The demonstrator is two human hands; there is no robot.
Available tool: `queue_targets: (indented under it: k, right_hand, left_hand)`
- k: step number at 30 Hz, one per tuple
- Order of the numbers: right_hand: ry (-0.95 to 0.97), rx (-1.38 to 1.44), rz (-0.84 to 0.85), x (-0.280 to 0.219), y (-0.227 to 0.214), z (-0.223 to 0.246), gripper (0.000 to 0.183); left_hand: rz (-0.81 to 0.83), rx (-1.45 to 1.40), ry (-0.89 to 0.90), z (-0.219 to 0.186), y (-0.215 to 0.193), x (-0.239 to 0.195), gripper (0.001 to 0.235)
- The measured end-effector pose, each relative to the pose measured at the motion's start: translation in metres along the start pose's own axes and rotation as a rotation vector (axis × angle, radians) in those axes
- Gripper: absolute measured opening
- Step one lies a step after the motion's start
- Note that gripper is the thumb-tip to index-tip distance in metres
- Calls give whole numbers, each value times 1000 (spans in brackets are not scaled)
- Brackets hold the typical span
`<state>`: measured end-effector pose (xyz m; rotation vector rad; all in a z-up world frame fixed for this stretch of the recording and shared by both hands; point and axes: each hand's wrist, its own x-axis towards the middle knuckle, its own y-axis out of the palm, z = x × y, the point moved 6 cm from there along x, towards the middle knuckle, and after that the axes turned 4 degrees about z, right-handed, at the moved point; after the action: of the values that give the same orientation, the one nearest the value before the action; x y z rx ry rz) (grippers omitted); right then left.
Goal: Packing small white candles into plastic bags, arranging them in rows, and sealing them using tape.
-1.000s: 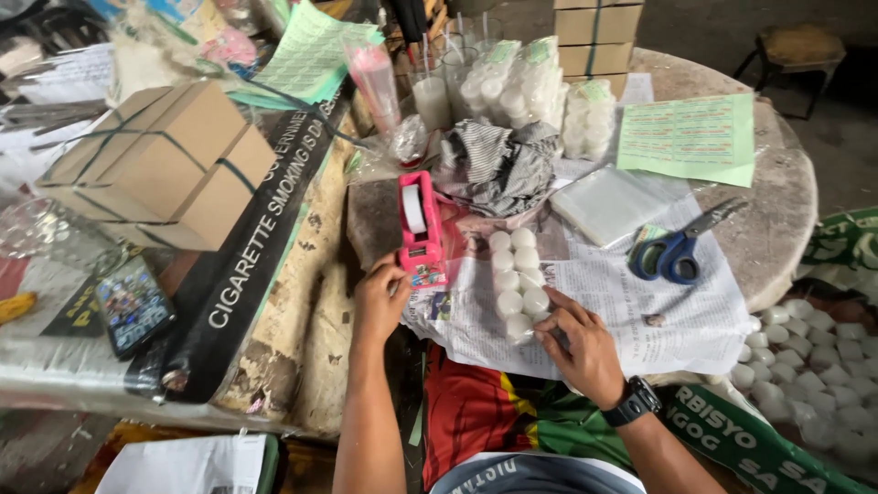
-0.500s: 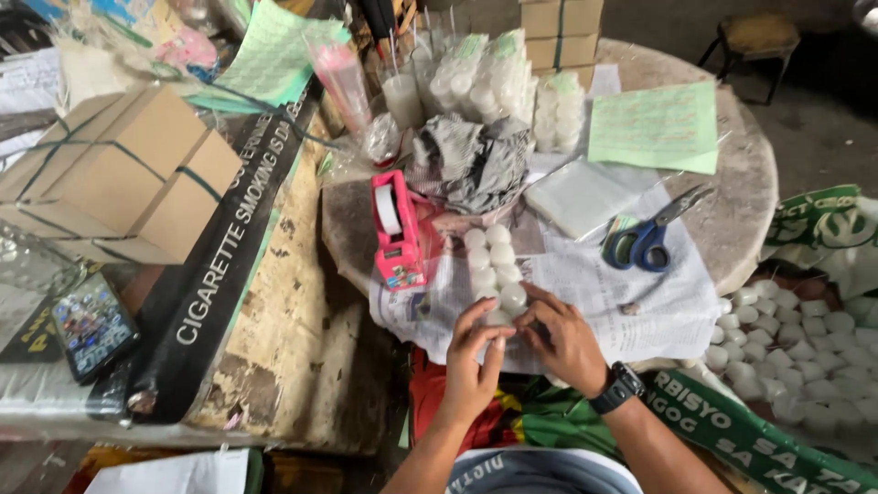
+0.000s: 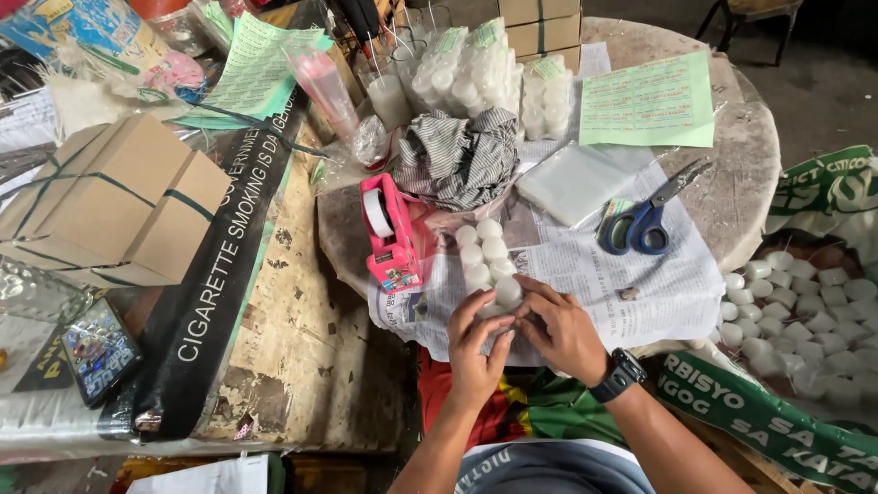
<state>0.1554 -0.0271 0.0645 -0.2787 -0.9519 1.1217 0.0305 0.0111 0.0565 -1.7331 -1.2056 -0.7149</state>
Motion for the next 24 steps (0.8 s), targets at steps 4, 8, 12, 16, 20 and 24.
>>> queue_targets:
  k: [4, 8, 12, 16, 20, 24]
  right_hand:
    - [19, 8, -1, 0, -2, 3, 11]
    - [8, 2, 25, 1, -3, 5, 11]
    - [-36, 22, 106, 0, -1, 1, 22]
    - [-27, -38, 85, -3, 6, -2, 29]
    - [0, -78, 42, -2, 6, -4, 20]
    - [-5, -95, 38, -2, 6, -3, 21]
  left_hand:
    - [-3, 76, 2, 2, 3, -2, 10]
    - [-18, 168, 31, 0, 3, -2, 9]
    - [-26, 218, 22, -2, 2, -2, 8]
    - [-19, 248, 15, -1, 0, 0, 6]
    - [35, 188, -34, -1, -5, 10, 5]
    - [68, 238, -60, 0, -5, 13, 8]
